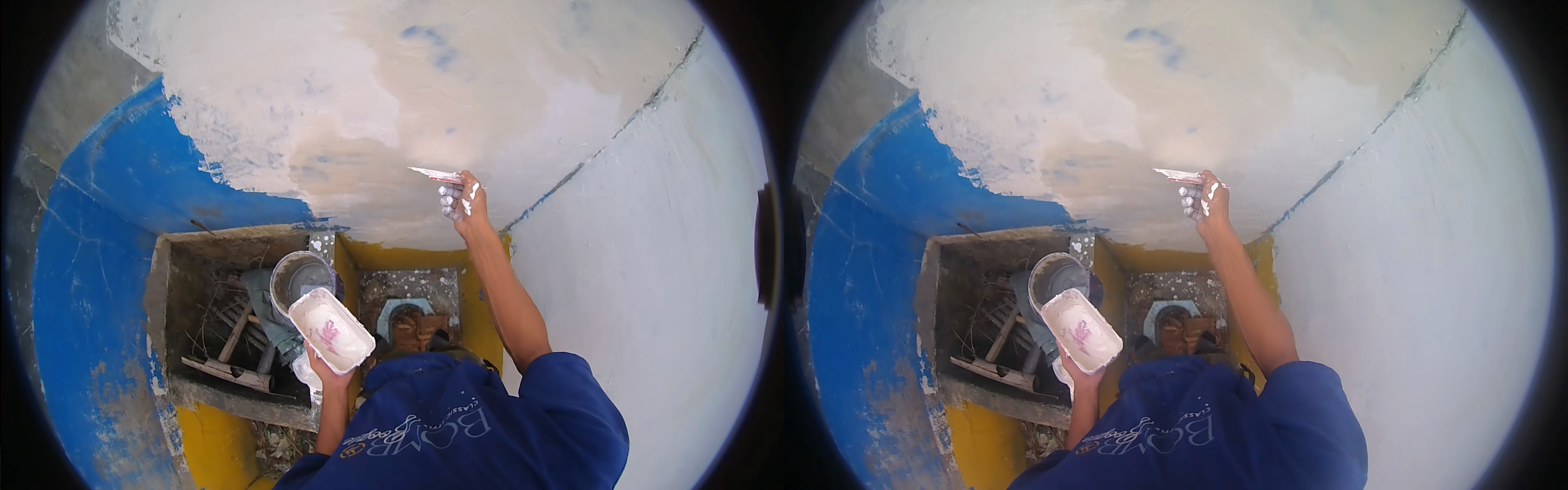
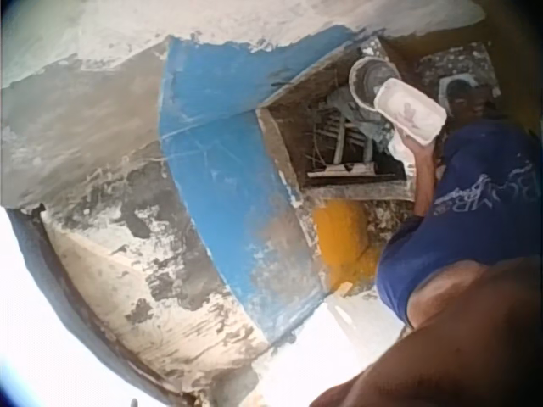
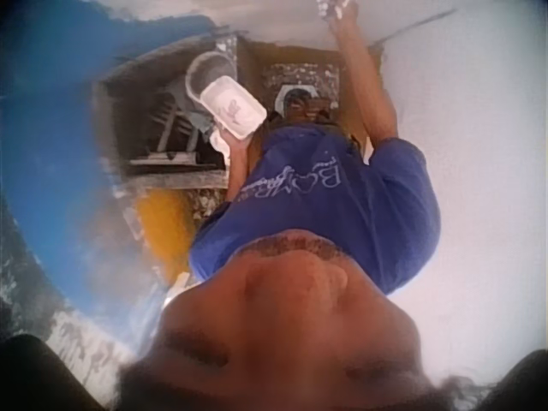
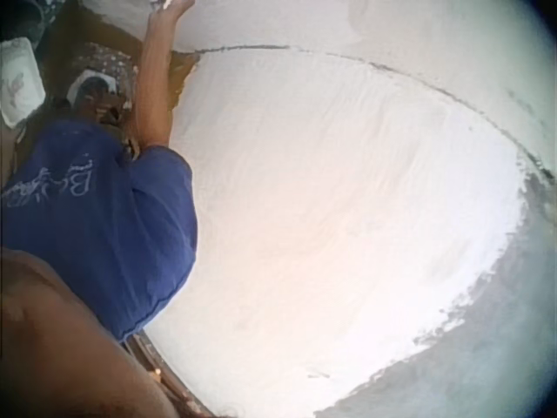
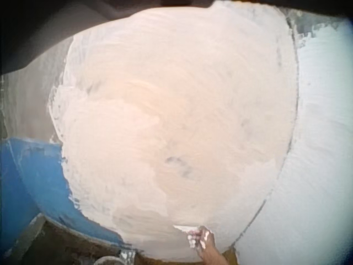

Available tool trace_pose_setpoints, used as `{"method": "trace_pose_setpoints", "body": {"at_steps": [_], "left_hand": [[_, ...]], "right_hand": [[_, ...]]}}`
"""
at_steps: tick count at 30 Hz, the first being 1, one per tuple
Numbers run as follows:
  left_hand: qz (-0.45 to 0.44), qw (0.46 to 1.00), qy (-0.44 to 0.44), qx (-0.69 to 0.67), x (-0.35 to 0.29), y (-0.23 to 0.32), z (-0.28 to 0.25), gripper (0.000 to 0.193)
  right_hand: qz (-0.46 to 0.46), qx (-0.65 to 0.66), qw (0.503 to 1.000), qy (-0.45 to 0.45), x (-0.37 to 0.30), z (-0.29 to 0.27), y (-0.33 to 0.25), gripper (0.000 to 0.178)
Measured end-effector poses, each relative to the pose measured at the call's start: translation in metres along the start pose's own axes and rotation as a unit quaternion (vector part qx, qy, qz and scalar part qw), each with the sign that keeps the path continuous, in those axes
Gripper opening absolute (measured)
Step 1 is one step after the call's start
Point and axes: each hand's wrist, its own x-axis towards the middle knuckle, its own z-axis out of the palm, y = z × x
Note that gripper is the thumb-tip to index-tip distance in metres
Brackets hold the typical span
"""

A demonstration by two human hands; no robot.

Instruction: The person applies a white compound to a wall using a putty knife, repeatedly spreading the material from a small container onto the surface and smoothing it out with the tool.

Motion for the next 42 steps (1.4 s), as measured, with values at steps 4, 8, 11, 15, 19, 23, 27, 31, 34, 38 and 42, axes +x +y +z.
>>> {"method": "trace_pose_setpoints", "body": {"at_steps": [4,8,11,15,19,23,27,31,34,38,42], "left_hand": [[0.016,1.000,0.016,0.000,0.002,-0.006,0.020,0.060],[0.008,1.000,0.016,0.005,0.006,-0.009,0.032,0.058],[0.003,1.000,0.003,0.007,0.009,-0.011,0.038,0.058],[-0.004,1.000,-0.008,0.006,0.011,-0.012,0.039,0.058],[-0.001,1.000,-0.002,0.008,0.012,-0.012,0.035,0.058],[-0.003,1.000,0.000,0.006,0.012,-0.012,0.034,0.059],[-0.005,1.000,0.000,-0.001,0.010,-0.011,0.028,0.059],[-0.003,1.000,-0.005,0.006,0.009,-0.010,0.024,0.060],[-0.002,1.000,0.001,0.007,0.007,-0.009,0.021,0.060],[0.002,1.000,0.000,0.003,0.003,-0.008,0.018,0.060],[0.006,1.000,0.008,0.002,0.003,-0.005,0.012,0.059]], "right_hand": [[-0.031,-0.033,0.999,0.004,0.003,0.009,-0.026,0.016],[-0.063,-0.037,0.997,0.004,0.001,0.023,-0.044,0.024],[-0.072,-0.050,0.996,0.002,0.000,0.029,-0.056,0.028],[-0.082,-0.061,0.995,-0.012,-0.007,0.033,-0.071,0.031],[-0.117,-0.063,0.991,-0.033,-0.020,0.045,-0.087,0.036],[-0.136,-0.072,0.988,-0.018,-0.031,0.055,-0.104,0.040],[-0.147,-0.072,0.986,-0.012,-0.036,0.064,-0.112,0.038],[-0.157,-0.067,0.985,-0.019,-0.040,0.067,-0.121,0.038],[-0.175,-0.065,0.982,-0.020,-0.050,0.071,-0.129,0.038],[-0.230,-0.060,0.970,-0.048,-0.083,0.062,-0.129,0.027],[-0.257,-0.032,0.964,-0.067,-0.088,0.030,-0.083,0.022]]}}
